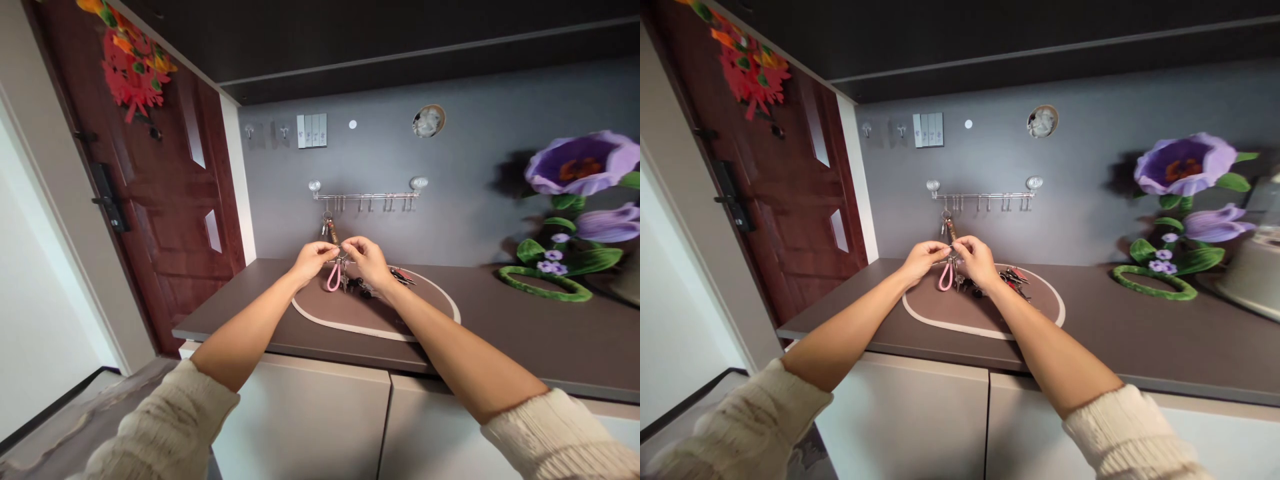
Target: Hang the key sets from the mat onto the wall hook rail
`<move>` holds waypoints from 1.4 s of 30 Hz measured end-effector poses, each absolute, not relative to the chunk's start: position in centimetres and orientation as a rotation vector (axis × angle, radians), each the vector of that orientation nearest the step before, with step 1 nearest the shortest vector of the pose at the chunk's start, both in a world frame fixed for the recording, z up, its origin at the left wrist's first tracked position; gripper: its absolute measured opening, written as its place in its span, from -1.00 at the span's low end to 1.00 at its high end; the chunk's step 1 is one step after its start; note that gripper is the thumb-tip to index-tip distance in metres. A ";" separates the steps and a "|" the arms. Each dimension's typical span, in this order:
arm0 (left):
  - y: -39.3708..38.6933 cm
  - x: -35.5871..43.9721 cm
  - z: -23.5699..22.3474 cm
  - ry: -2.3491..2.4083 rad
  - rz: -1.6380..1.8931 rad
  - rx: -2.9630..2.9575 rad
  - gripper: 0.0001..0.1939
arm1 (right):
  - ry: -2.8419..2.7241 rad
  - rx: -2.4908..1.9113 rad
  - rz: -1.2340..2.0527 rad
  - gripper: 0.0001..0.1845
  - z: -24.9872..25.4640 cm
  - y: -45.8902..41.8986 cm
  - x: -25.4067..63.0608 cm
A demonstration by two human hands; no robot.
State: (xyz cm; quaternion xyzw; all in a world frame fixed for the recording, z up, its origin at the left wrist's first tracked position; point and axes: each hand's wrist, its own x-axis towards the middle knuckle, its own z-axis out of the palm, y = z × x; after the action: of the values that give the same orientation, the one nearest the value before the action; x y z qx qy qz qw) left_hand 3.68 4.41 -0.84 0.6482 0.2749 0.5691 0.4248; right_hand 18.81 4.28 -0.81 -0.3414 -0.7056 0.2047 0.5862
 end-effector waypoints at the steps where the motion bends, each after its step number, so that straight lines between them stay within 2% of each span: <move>1: 4.5 3.7 -0.9 0.688 1.437 1.602 -0.74 | -1.640 -0.787 0.498 -0.71 -0.9 4.4 18.8; 12: 5.0 3.8 -1.0 0.721 1.520 1.397 -0.74 | -1.606 -0.782 0.685 -0.68 -1.0 4.1 18.6; 22: 4.8 4.1 -0.9 0.697 1.556 1.387 -0.69 | -1.601 -0.788 0.638 -0.69 -0.7 4.3 18.4; 32: 5.4 3.7 -0.7 0.862 1.728 1.239 -0.69 | -1.495 -0.771 0.703 -0.75 2.5 6.8 17.3; 39: 5.7 3.6 -1.0 0.904 1.724 1.187 -0.73 | -1.281 -0.817 0.890 -0.92 4.9 8.9 15.9; 42: 5.7 3.7 -1.0 0.909 1.718 1.187 -0.77 | -1.219 -0.820 0.940 -0.90 5.4 9.8 15.5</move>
State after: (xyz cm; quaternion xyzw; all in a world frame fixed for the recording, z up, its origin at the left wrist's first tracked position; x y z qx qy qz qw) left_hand 3.68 5.70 -0.99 0.4733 0.3626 0.6849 0.4188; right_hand 15.48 9.85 5.44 -0.3598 -0.5352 0.4125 0.6434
